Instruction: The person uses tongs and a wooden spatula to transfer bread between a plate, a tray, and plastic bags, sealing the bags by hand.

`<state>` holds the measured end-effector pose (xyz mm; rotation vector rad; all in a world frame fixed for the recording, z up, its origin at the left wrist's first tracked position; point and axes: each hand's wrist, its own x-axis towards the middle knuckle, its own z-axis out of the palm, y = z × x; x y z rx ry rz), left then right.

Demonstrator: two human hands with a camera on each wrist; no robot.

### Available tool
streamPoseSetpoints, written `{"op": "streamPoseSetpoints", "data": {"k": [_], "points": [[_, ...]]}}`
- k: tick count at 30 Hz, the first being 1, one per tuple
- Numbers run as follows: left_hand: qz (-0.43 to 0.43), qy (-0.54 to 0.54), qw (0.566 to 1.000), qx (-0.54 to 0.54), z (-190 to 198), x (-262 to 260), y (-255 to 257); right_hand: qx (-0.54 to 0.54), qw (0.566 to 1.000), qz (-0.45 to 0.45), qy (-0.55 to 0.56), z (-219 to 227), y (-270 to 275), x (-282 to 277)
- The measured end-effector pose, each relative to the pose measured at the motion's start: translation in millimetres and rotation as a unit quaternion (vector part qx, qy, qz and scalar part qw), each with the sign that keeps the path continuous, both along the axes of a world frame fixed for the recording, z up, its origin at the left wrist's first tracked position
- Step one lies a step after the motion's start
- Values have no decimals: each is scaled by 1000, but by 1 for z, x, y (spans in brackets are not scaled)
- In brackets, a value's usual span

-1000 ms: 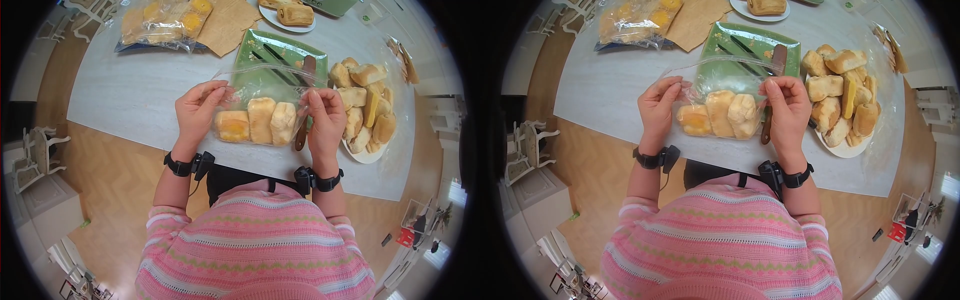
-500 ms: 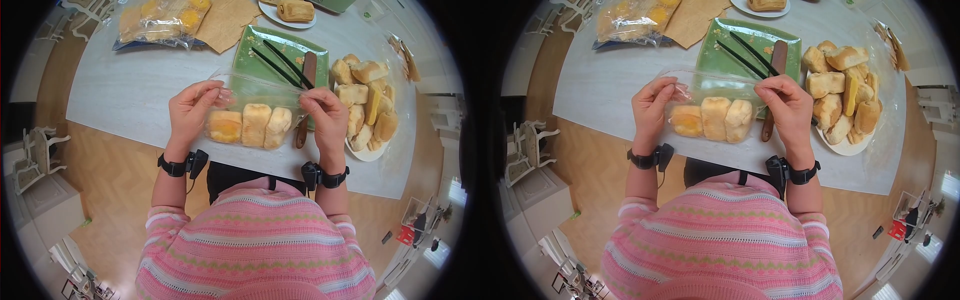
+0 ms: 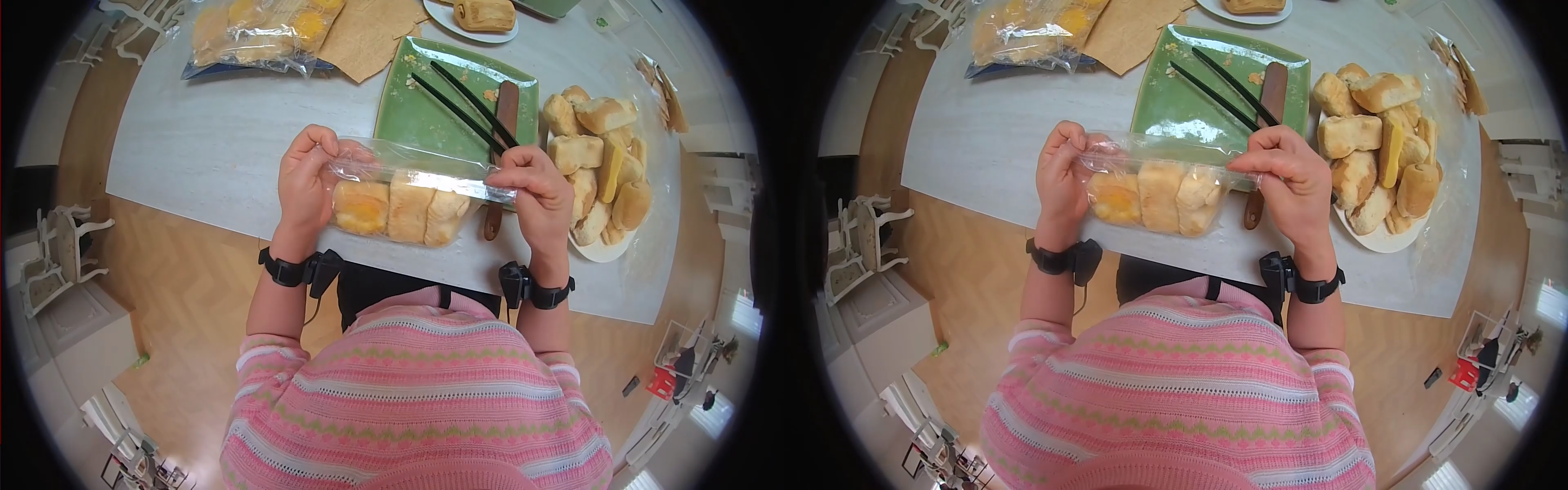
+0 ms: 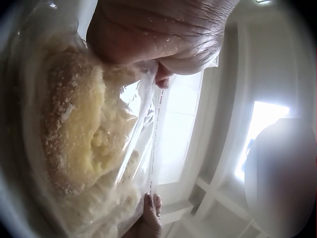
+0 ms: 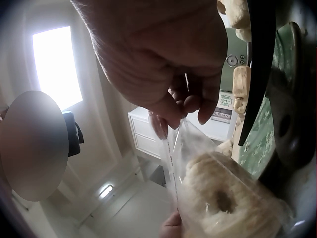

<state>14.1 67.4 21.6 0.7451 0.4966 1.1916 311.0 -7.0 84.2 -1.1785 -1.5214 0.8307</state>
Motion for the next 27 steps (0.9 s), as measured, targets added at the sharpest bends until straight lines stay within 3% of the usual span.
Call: {"op": "streamPoseSetpoints", "data": {"k": [6, 9, 11, 14, 18, 20, 21, 23, 25, 27], "points": [[12, -50, 998, -19, 13, 7, -8, -3, 1000, 0, -12, 2, -2, -2], [55, 34, 998, -2, 15, 11, -12, -15, 1000, -1, -15, 4, -2, -2], [121, 177, 974, 70, 15, 14, -17, -20, 1000, -4, -22, 5, -2, -1], [158, 155, 970, 96, 12, 13, -21, -5, 998, -32, 53, 6, -3, -1], [168, 170, 961, 141, 23, 13, -36, 35, 997, -58, 46, 30, -6, -18], [168, 251, 925, 230, 34, 12, -45, 119, 983, -38, -138, 49, -7, -34], [165, 251, 925, 232, 39, 11, -50, 120, 982, -41, -137, 55, -7, -43], [121, 292, 886, 340, 49, 9, -56, 179, 957, 23, -225, 64, -5, -58], [138, 287, 883, 346, 58, 15, -57, 168, 953, 33, -251, 60, -9, -67], [122, 328, 850, 395, 66, 15, -61, 157, 946, 43, -279, 56, -12, -68]]}}
